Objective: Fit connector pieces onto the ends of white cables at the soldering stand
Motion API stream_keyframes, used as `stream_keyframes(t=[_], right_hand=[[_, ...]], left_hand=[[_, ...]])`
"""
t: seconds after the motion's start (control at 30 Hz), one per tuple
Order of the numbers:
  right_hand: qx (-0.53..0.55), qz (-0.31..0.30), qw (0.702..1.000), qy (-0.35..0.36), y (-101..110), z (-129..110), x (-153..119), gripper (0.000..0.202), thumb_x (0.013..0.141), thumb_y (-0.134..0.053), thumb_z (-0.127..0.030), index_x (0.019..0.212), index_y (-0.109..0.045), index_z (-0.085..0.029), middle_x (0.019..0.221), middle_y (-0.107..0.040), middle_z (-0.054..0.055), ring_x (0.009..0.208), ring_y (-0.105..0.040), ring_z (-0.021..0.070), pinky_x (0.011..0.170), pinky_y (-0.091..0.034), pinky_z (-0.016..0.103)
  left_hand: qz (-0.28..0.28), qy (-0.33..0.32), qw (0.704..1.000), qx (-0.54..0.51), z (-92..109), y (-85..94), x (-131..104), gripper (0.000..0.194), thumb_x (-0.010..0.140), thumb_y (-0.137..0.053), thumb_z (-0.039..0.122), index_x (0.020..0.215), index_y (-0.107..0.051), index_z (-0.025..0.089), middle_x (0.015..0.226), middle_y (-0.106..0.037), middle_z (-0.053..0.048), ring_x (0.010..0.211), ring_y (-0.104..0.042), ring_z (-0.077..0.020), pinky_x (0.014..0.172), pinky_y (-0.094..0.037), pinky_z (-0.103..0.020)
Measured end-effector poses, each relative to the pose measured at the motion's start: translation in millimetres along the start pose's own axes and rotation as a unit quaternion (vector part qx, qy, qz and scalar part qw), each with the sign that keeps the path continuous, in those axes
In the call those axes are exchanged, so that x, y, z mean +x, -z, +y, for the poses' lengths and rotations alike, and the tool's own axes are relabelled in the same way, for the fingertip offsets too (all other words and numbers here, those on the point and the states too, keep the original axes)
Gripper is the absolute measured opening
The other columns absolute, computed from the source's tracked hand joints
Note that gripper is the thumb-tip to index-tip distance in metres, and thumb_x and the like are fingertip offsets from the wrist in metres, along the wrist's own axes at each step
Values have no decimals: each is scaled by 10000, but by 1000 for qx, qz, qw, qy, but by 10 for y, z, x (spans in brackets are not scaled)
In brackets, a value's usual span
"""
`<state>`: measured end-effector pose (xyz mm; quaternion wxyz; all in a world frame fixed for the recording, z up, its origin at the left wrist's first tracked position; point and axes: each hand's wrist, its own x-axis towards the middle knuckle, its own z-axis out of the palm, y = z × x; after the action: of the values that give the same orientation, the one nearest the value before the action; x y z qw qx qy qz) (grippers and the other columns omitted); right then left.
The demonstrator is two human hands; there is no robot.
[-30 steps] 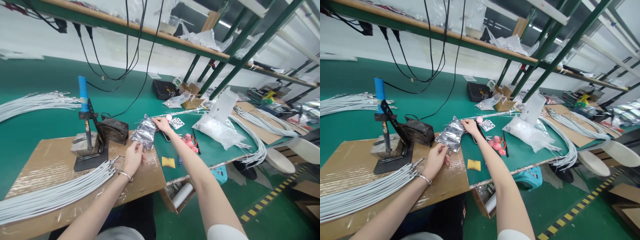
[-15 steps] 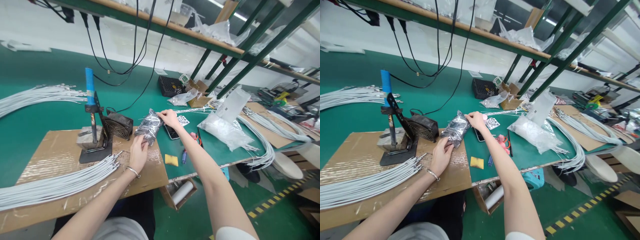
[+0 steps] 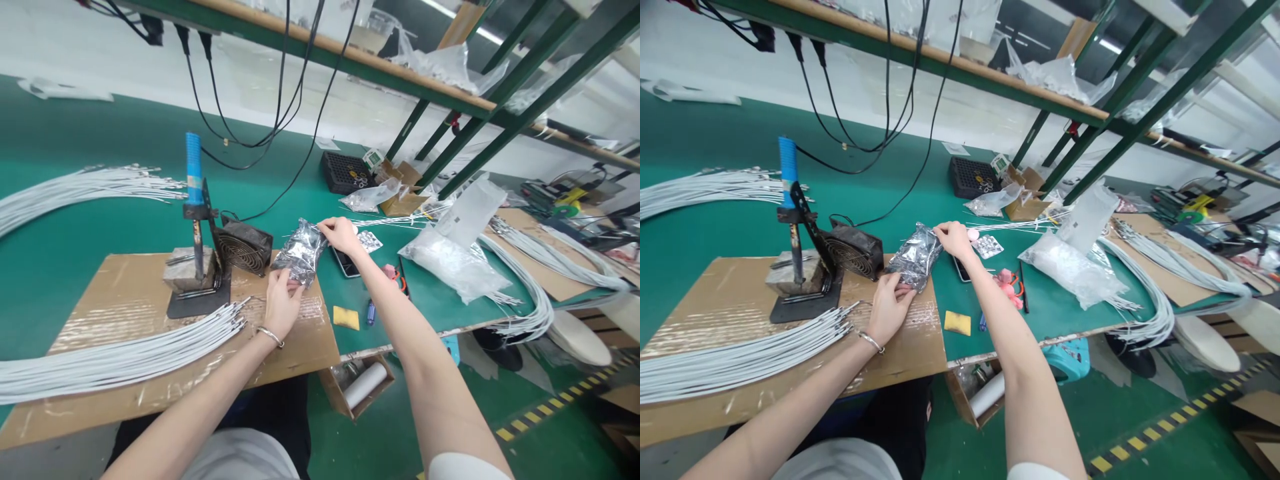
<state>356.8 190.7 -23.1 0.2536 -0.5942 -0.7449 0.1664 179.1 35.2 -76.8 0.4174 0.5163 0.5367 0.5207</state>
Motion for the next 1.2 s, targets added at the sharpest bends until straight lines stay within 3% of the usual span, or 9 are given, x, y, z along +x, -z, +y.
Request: stream_keyframes(t=[0.13,0.43,0.6,0.87,1.0,1.2], right_hand=[[19,23,999,21,26,-7,20,264,895,-554,-280,815,-780,-169,933,-785,61,812,-685,222,725,-515,293],[44,15,998,38,91,-20,45,265,886,-545,-279,818,-765,-150,920,-765,66,733,-650,193,688,-500,291],[45,0,998,34,97,-55,63,262,882,-578,-317,736,-725,-156,754,-710,24,680,-620,177,673,-466,275],[63,6,998,0,155,-103,46,483,951,-490,-521,725,-713,-158,633,-612,13,581,-613,189,563,-490,284],[71,0,997,10,282,-165,41,460,931,-510,-523,794,-744,-151,698,-663,22,583,-618,178,508,-494,268],[52,-24,998,26,347,-205,67,328,885,-596,-394,970,-793,-146,878,-767,49,710,-671,186,578,-535,258]], left_hand=[[-1,-8,999,47,-26,-5,18,225,772,-606,-14,877,-562,181,976,-460,-25,712,-596,-142,806,-594,-371],[-19,-22,993,116,-19,-5,16,231,803,-578,-15,819,-497,201,913,-427,-16,765,-579,-181,865,-551,-399],[-34,-34,989,141,13,6,-14,225,816,-552,-15,870,-511,200,920,-429,-23,829,-588,-197,909,-536,-393],[-57,-50,982,170,48,19,-89,219,839,-528,12,956,-521,197,977,-453,-50,916,-598,-225,964,-521,-418],[-69,-57,980,178,60,20,-122,196,859,-525,38,975,-509,196,989,-456,-59,941,-600,-240,992,-511,-456],[-74,-63,978,183,28,5,-129,187,862,-522,52,977,-489,194,1007,-458,-72,980,-590,-264,1012,-496,-514]])
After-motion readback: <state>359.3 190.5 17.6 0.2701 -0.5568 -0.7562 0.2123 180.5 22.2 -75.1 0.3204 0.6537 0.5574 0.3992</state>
